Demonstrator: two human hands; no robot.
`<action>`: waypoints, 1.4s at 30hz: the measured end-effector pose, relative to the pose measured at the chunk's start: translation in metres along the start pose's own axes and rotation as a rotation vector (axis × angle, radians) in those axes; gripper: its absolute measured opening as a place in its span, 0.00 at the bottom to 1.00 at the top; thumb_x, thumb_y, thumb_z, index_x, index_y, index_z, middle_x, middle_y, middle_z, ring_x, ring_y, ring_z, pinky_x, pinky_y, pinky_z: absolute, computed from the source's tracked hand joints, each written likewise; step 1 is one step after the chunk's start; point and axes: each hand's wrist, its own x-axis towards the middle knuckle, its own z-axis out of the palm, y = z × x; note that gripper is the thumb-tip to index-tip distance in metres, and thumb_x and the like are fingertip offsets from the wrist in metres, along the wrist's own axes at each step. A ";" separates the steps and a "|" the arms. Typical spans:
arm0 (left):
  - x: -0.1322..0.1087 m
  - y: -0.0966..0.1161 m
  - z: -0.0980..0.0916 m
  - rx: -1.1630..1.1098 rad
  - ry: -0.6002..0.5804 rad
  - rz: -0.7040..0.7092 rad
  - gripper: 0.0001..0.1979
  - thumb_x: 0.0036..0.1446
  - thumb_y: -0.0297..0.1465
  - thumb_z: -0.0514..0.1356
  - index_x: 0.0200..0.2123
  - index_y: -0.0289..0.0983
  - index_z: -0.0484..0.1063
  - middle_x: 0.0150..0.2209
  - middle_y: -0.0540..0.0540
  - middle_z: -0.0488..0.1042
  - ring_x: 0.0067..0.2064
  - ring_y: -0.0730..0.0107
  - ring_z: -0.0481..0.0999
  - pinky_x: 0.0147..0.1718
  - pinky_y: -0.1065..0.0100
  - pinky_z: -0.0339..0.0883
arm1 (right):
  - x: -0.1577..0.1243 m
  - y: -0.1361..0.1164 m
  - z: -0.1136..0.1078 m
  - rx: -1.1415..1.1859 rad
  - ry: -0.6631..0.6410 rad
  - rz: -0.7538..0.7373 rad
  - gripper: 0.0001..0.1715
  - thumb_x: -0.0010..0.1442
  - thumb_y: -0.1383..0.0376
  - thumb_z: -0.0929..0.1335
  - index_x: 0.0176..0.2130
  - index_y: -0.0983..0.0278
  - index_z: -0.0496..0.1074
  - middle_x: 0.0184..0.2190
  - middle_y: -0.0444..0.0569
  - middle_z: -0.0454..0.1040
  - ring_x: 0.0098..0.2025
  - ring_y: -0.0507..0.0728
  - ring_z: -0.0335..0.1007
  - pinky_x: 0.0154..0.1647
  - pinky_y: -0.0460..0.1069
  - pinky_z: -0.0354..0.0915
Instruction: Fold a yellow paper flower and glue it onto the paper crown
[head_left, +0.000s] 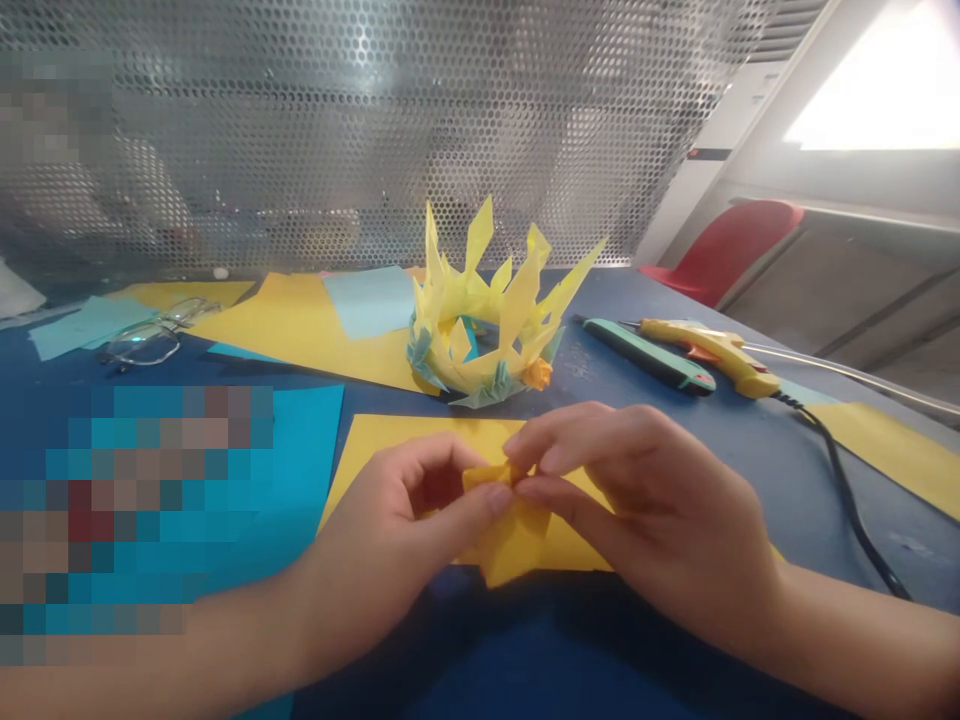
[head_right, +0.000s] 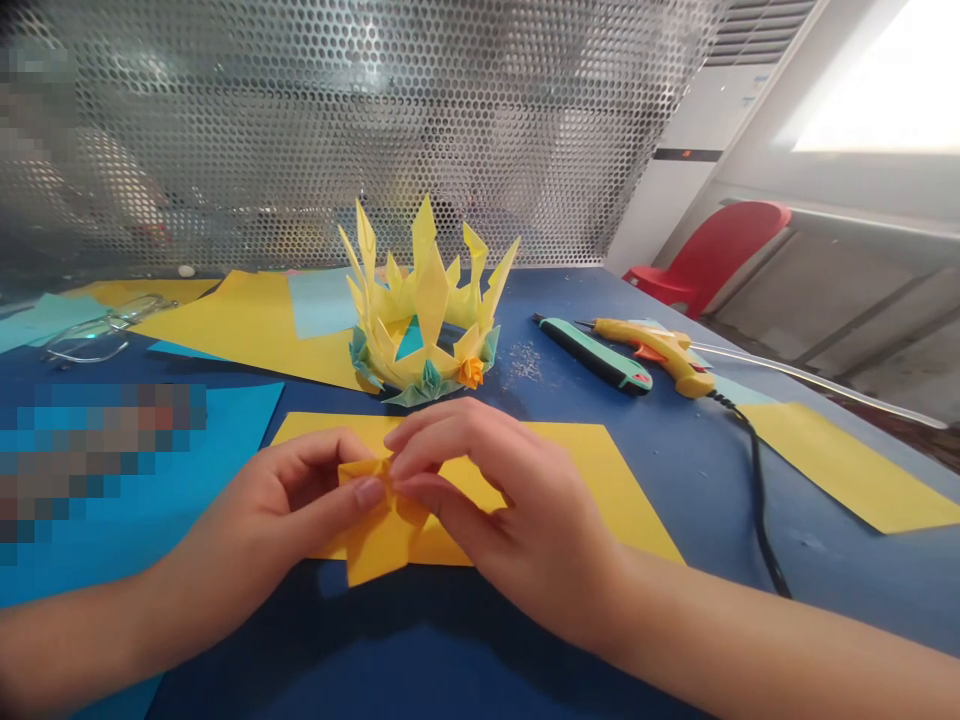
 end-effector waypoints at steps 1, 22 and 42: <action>0.000 0.000 0.000 -0.015 0.016 0.010 0.12 0.56 0.42 0.68 0.31 0.40 0.75 0.27 0.55 0.72 0.30 0.76 0.70 0.28 0.76 0.64 | 0.001 -0.001 -0.001 -0.051 -0.023 -0.028 0.13 0.62 0.77 0.69 0.39 0.59 0.72 0.38 0.45 0.77 0.41 0.52 0.78 0.45 0.46 0.76; 0.000 0.001 -0.003 -0.221 0.138 0.002 0.14 0.56 0.37 0.68 0.27 0.39 0.66 0.27 0.55 0.72 0.31 0.74 0.70 0.29 0.74 0.67 | 0.002 0.000 -0.003 -0.453 -0.170 -0.290 0.09 0.63 0.71 0.70 0.43 0.59 0.77 0.54 0.53 0.69 0.49 0.55 0.74 0.52 0.51 0.74; 0.000 0.001 -0.001 -0.048 0.158 0.092 0.14 0.51 0.28 0.71 0.26 0.39 0.66 0.23 0.59 0.69 0.27 0.79 0.67 0.25 0.81 0.63 | 0.006 -0.005 -0.004 -0.312 -0.110 -0.022 0.07 0.63 0.71 0.70 0.33 0.61 0.71 0.35 0.48 0.76 0.34 0.52 0.75 0.36 0.44 0.74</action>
